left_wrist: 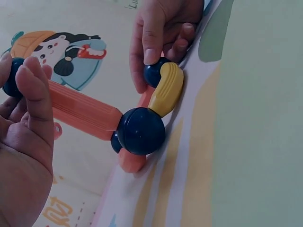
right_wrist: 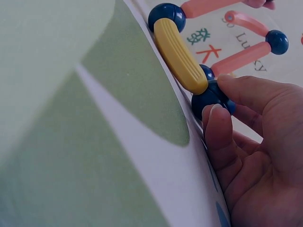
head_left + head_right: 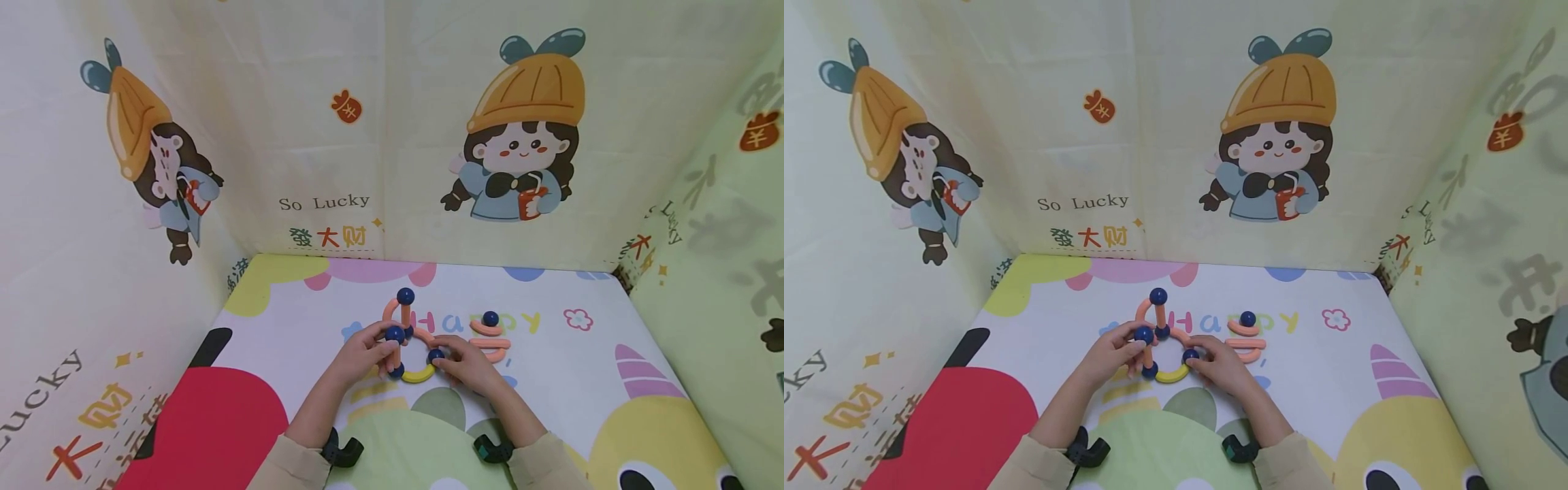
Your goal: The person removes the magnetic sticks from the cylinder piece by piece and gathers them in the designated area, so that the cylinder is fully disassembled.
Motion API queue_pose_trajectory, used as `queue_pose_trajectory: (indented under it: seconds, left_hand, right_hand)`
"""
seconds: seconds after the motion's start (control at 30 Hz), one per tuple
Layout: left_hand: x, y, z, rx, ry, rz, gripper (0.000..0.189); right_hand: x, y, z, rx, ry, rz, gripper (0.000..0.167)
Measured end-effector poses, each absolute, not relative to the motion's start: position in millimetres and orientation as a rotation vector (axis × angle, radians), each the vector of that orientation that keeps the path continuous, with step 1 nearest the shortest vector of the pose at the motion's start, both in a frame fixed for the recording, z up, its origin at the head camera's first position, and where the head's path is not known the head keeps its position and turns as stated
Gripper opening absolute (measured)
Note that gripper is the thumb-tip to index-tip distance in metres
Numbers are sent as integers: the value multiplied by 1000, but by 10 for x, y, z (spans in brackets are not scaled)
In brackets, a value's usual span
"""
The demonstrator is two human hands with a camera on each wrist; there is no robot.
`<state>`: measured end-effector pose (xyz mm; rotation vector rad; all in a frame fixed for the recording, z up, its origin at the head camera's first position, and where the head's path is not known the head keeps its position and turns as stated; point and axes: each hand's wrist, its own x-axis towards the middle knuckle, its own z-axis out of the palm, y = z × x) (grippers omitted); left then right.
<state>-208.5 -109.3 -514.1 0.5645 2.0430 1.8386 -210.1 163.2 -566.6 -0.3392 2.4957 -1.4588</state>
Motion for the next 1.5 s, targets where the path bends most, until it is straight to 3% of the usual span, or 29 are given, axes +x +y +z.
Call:
queue_pose_trajectory:
  seconds: [0.6, 0.97, 1.5]
  left_hand:
    - [-2137, -1084, -5072, 424, 2064, 1807, 56]
    - [-2214, -1213, -4896, 380, 2314, 1831, 37]
    - [-2658, -1519, -5257, 12, 2553, 1714, 50]
  right_hand:
    - [-2119, 1625, -5651, -348, 2521, -1441, 36]
    - [-2102, 1625, -5645, -348, 2518, -1430, 40]
    - [-2089, 1629, -5622, -355, 2509, -1456, 36]
